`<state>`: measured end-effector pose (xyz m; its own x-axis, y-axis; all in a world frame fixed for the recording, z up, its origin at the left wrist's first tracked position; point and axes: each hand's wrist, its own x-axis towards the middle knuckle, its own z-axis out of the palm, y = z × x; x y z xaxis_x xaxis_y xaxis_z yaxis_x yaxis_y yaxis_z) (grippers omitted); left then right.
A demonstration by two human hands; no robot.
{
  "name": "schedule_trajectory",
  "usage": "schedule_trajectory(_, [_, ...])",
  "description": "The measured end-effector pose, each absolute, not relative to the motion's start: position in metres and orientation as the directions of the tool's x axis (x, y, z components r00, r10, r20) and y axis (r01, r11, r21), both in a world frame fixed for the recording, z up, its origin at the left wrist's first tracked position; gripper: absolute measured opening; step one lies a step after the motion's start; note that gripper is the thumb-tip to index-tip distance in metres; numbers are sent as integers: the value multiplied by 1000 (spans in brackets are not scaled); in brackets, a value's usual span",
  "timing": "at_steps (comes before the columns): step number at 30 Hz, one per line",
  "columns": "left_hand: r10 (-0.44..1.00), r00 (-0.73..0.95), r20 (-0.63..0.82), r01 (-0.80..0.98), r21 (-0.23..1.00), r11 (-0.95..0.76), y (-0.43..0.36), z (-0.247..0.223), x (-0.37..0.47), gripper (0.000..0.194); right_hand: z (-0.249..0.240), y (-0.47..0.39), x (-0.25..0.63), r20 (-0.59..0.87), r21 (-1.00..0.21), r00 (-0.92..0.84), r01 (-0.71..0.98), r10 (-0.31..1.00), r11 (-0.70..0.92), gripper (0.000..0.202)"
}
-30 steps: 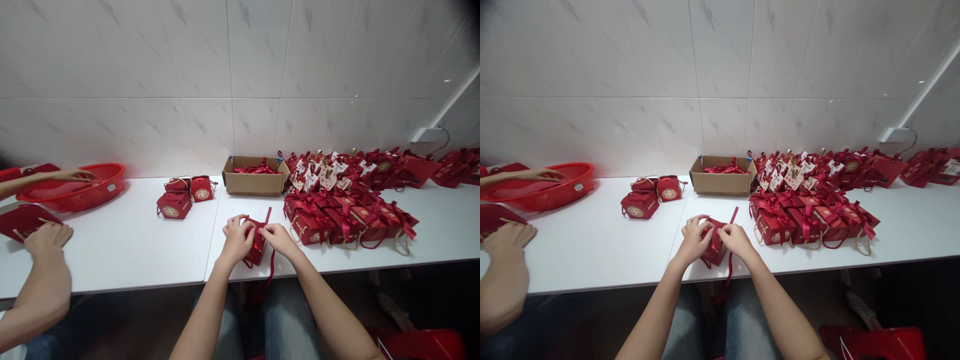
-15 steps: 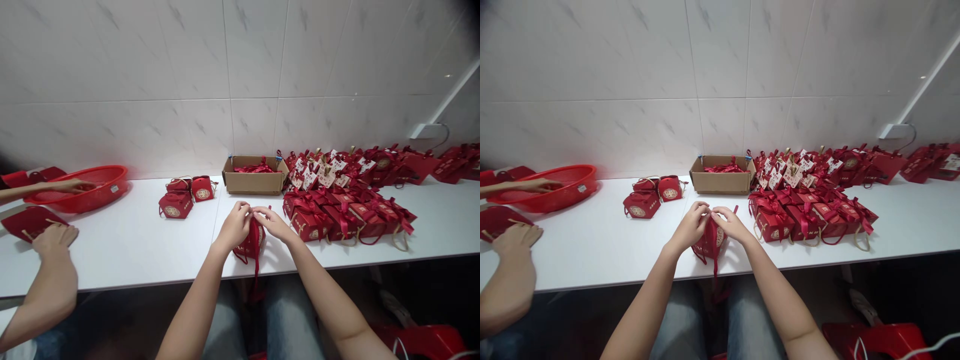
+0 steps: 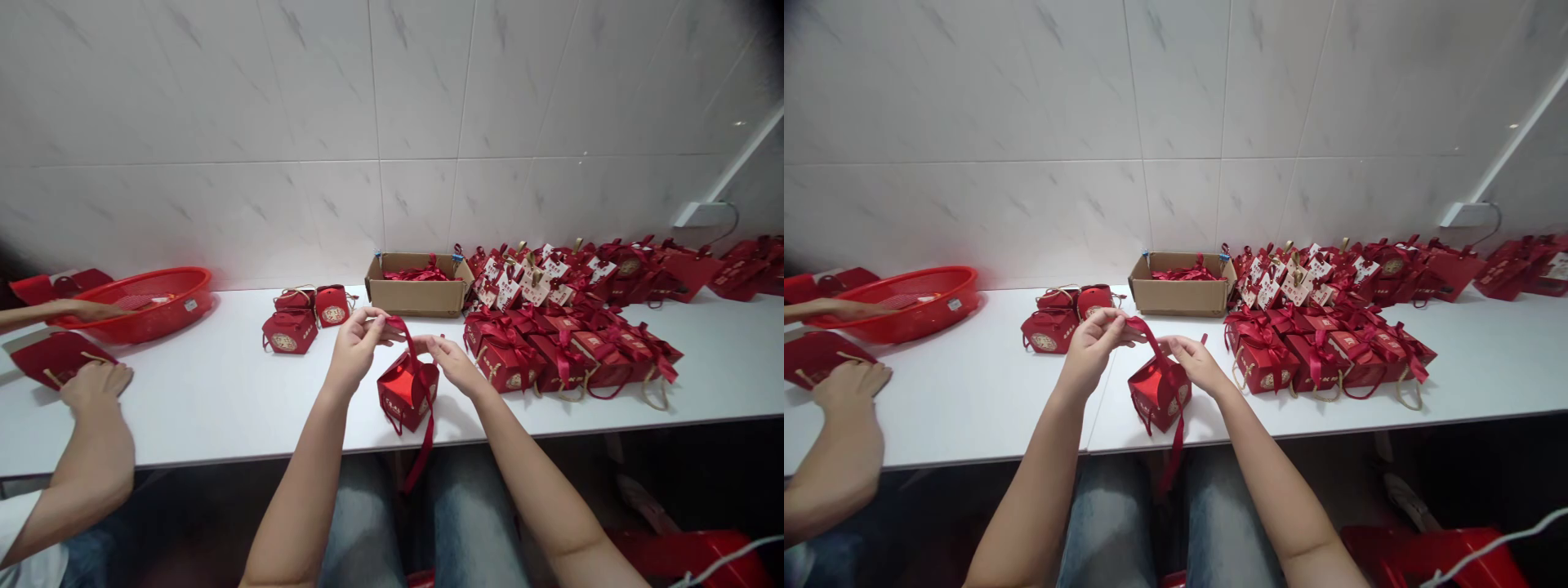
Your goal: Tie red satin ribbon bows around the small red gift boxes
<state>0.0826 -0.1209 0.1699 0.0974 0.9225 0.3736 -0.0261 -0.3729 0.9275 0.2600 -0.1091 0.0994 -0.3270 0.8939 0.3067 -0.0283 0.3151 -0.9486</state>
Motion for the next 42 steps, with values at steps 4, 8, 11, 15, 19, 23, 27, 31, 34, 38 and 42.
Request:
schedule_trajectory(4, [880, 86, 467, 23, 882, -470, -130, 161, 86, 21, 127, -121, 257, 372, -927, -287, -65, 883, 370, 30])
schedule_trajectory(8, [892, -12, 452, 251, 865, -435, -130, 123, 77, 26, 139, -139, 269, 386, -922, -139, -93, 912, 377, 22])
schedule_trajectory(11, [919, 3, 395, 432, 828, -357, -130, 93, 71, 26, 146, -149, 281, 447, -854, 43, -277, 894, 440, 19])
schedule_trajectory(15, [925, 25, 380, 481, 806, -344, -129, 74, 73, 21, 145, -146, 278, 410, -846, 70, -345, 909, 408, 20])
schedule_trajectory(19, [924, -151, 351, 426, 867, -260, -125, 71, 74, 22, 118, -128, 254, 254, -967, -20, -21, 967, 254, 26])
schedule_trajectory(23, [941, -230, 249, 267, 946, -185, -121, 65, 71, 26, 85, -114, 233, 223, -942, 34, 267, 974, 206, 23])
schedule_trajectory(27, [954, -219, 206, 187, 968, -166, -122, 60, 68, 31, 71, -110, 228, 118, -954, -6, 277, 993, 115, 19])
schedule_trajectory(31, [955, -213, 205, 170, 971, -170, -122, 60, 68, 32, 72, -112, 230, 95, -980, -82, 168, 992, 107, 19])
schedule_trajectory(34, [957, -210, 202, 170, 971, -167, -123, 60, 69, 33, 73, -113, 230, 79, -986, -109, 136, 991, 93, 19])
schedule_trajectory(38, [964, -186, 187, 161, 974, -158, -125, 63, 69, 34, 71, -111, 229, 58, -966, -57, 250, 997, 71, 16])
schedule_trajectory(42, [967, -164, 198, 182, 969, -167, -128, 68, 70, 36, 70, -109, 225, 82, -940, -26, 329, 996, 86, 14])
